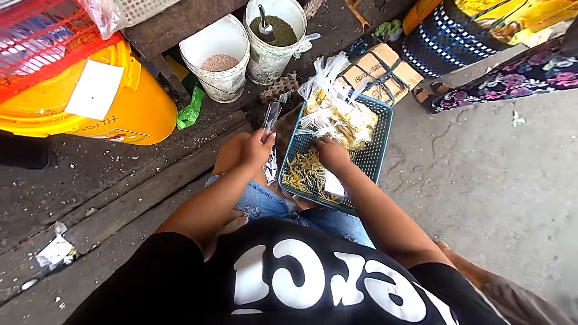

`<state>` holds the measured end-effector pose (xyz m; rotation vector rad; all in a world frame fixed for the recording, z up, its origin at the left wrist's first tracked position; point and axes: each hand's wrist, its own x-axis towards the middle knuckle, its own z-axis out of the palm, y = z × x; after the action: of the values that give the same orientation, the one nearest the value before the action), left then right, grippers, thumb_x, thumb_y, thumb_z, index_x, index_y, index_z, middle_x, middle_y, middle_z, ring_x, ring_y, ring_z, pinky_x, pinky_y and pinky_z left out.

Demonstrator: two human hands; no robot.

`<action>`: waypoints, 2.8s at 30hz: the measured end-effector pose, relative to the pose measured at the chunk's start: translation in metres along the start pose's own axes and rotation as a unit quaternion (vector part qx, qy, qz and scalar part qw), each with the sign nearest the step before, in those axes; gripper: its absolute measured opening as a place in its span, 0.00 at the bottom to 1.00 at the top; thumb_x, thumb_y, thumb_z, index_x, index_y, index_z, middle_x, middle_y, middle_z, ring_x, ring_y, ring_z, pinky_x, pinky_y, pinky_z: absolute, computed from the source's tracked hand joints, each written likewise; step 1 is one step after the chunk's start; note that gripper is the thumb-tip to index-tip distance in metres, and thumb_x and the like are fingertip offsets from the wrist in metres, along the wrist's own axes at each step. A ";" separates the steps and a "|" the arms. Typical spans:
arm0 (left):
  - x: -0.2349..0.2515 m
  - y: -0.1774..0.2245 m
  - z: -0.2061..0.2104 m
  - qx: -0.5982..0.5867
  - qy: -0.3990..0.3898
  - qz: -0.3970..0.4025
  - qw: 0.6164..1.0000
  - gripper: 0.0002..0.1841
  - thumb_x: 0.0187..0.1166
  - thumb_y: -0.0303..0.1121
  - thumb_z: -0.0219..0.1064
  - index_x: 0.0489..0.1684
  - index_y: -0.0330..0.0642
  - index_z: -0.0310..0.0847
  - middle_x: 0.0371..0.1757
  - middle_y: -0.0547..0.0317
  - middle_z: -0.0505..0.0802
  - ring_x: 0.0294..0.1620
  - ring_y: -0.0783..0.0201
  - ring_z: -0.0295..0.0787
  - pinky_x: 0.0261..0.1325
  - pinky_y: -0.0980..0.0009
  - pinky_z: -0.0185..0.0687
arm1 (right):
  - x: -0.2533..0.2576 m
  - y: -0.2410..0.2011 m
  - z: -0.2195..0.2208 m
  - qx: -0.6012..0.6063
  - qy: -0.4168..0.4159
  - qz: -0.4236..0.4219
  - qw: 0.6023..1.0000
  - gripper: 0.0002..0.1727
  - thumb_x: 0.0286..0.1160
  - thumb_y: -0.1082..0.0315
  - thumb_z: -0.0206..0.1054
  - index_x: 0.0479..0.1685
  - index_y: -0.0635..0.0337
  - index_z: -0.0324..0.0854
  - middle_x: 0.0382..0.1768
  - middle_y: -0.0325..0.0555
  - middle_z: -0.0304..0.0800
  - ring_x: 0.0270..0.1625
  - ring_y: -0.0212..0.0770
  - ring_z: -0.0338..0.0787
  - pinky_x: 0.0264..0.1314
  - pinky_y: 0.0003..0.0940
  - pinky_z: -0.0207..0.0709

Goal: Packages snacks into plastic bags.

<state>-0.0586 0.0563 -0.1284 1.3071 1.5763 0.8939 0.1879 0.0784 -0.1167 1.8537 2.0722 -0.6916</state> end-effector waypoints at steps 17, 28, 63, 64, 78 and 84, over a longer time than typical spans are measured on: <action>-0.005 0.003 -0.005 0.033 0.002 -0.019 0.999 0.13 0.86 0.36 0.65 0.50 0.34 0.86 0.38 0.49 0.90 0.38 0.61 0.86 0.50 0.61 0.82 | 0.004 -0.035 -0.011 -0.072 -0.100 0.141 0.982 0.29 0.79 0.73 0.61 0.81 0.69 0.66 0.79 0.77 0.65 0.67 0.78 0.82 0.58 0.76 0.77; 0.000 0.001 0.000 0.035 0.003 0.011 0.999 0.12 0.86 0.35 0.65 0.49 0.33 0.86 0.36 0.49 0.90 0.36 0.61 0.86 0.48 0.60 0.82 | -0.032 -0.013 -0.011 0.017 -0.124 0.017 0.992 0.36 0.78 0.78 0.56 0.89 0.43 0.67 0.87 0.60 0.65 0.72 0.73 0.82 0.65 0.77 0.74; -0.003 -0.002 -0.002 0.050 0.002 0.002 0.999 0.13 0.86 0.36 0.64 0.49 0.33 0.86 0.37 0.48 0.91 0.38 0.59 0.87 0.50 0.58 0.82 | -0.007 0.025 -0.004 0.066 -0.048 0.094 0.992 0.44 0.70 0.77 0.69 0.91 0.56 0.58 0.84 0.74 0.61 0.70 0.82 0.78 0.63 0.82 0.72; -0.004 -0.001 -0.004 0.049 0.002 0.000 0.999 0.13 0.86 0.35 0.64 0.50 0.33 0.86 0.37 0.48 0.91 0.38 0.59 0.87 0.50 0.59 0.82 | -0.007 0.028 -0.008 0.062 -0.034 0.112 0.991 0.43 0.69 0.78 0.69 0.91 0.58 0.58 0.84 0.74 0.63 0.72 0.82 0.77 0.63 0.83 0.71; -0.001 0.001 -0.010 0.069 -0.002 -0.024 0.997 0.14 0.87 0.37 0.63 0.51 0.34 0.86 0.37 0.47 0.91 0.39 0.56 0.88 0.50 0.56 0.82 | -0.013 0.009 -0.017 -0.071 -0.111 0.203 0.970 0.33 0.78 0.75 0.60 0.85 0.74 0.57 0.79 0.74 0.70 0.73 0.73 0.80 0.65 0.73 0.75; 0.000 -0.002 -0.008 0.055 -0.002 -0.012 0.998 0.13 0.86 0.37 0.63 0.49 0.33 0.85 0.36 0.48 0.89 0.37 0.57 0.85 0.48 0.56 0.81 | -0.005 0.027 -0.023 -0.017 -0.046 0.207 0.977 0.34 0.75 0.72 0.67 0.83 0.69 0.63 0.77 0.76 0.72 0.72 0.79 0.79 0.63 0.81 0.71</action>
<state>-0.0670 0.0558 -0.1270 1.3631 1.6545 0.7980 0.2181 0.0882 -0.0993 2.0959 1.5565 -0.6115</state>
